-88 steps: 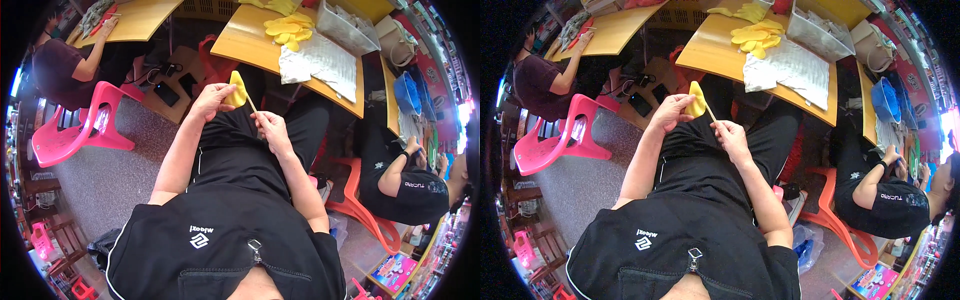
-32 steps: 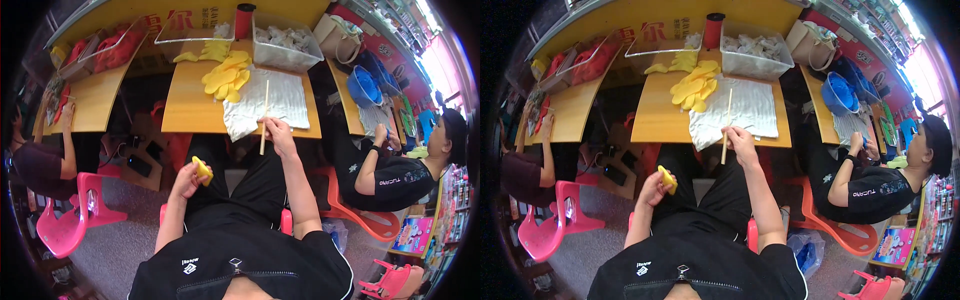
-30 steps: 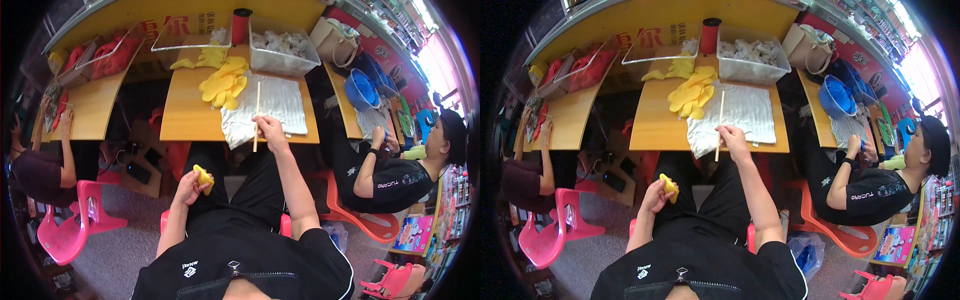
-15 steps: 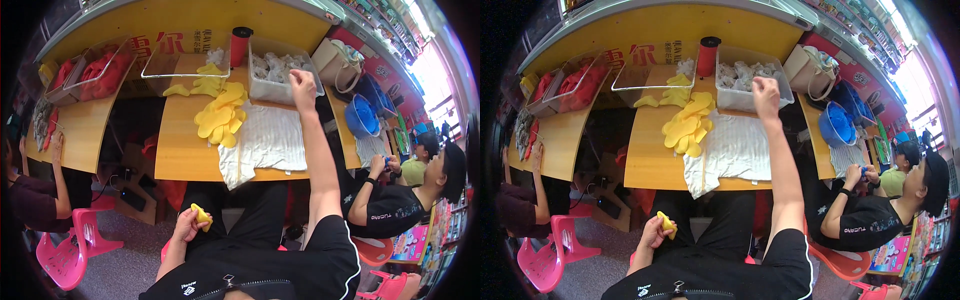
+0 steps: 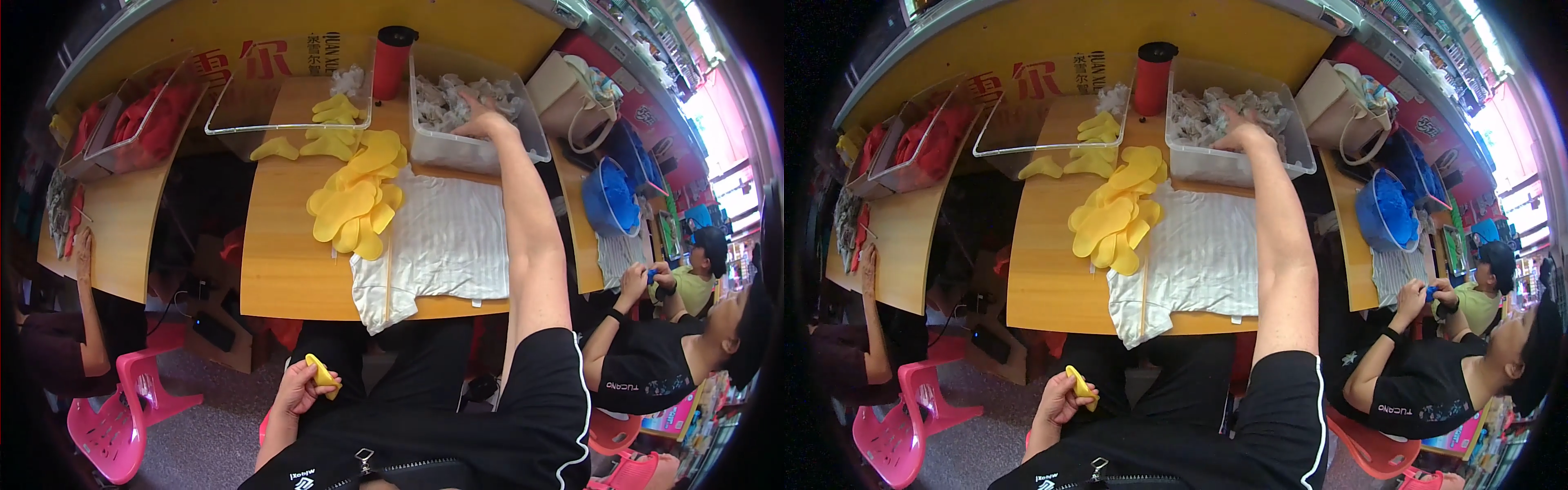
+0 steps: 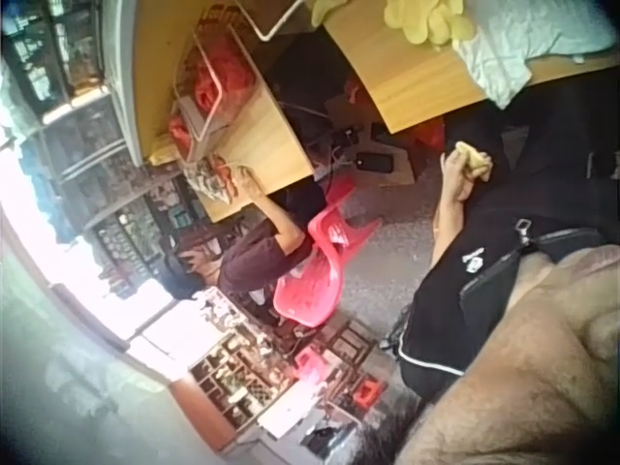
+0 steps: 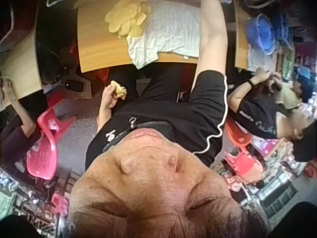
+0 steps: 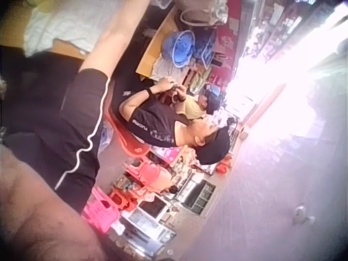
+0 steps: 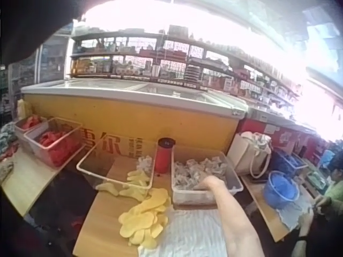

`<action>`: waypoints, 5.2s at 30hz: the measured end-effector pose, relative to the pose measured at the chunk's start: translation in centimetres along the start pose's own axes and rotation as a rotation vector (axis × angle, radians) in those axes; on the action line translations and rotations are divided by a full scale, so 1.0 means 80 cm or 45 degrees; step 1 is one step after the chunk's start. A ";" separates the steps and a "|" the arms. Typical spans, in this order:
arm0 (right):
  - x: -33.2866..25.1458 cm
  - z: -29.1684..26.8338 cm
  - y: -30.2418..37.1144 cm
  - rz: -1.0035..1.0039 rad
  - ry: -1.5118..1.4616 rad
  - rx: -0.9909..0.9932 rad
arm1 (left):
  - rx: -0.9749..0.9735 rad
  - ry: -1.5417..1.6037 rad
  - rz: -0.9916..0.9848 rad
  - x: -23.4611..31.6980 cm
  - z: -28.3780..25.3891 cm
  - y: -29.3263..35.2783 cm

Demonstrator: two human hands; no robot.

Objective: Assembling leather petals onto a wooden stick to create artificial flowers.

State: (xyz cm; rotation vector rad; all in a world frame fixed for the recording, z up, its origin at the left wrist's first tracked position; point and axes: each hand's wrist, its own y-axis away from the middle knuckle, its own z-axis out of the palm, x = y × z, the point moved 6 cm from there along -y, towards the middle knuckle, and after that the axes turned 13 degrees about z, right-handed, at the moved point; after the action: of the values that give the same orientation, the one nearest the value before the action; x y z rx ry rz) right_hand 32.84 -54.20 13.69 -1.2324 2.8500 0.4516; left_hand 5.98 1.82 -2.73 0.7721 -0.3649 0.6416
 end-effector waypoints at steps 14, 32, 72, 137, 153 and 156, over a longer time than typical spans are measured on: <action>0.032 -0.075 0.037 -0.164 -0.530 0.701 | -0.053 0.051 0.022 -0.004 -0.004 0.006; 0.044 -0.072 0.285 -0.530 -0.734 0.243 | -0.111 0.017 0.062 -0.005 0.003 0.008; 0.007 0.196 0.427 -0.201 -2.736 -0.867 | -0.246 -0.232 0.189 0.005 0.058 0.025; -0.005 0.321 0.598 -0.201 -2.044 -1.285 | -0.037 0.052 0.065 -0.050 0.035 0.027; -0.009 0.342 0.595 0.128 -2.624 -1.546 | -0.463 -0.396 0.264 -0.041 0.085 0.046; -0.005 0.341 0.593 0.155 -2.588 -1.475 | -0.406 -0.420 0.233 -0.056 0.082 0.042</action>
State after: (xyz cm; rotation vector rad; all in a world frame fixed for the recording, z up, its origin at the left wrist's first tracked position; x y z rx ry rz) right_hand -3.75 -15.91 -0.08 0.0111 0.7248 1.8623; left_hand -0.07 -3.04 1.05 0.5399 -0.8269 0.6071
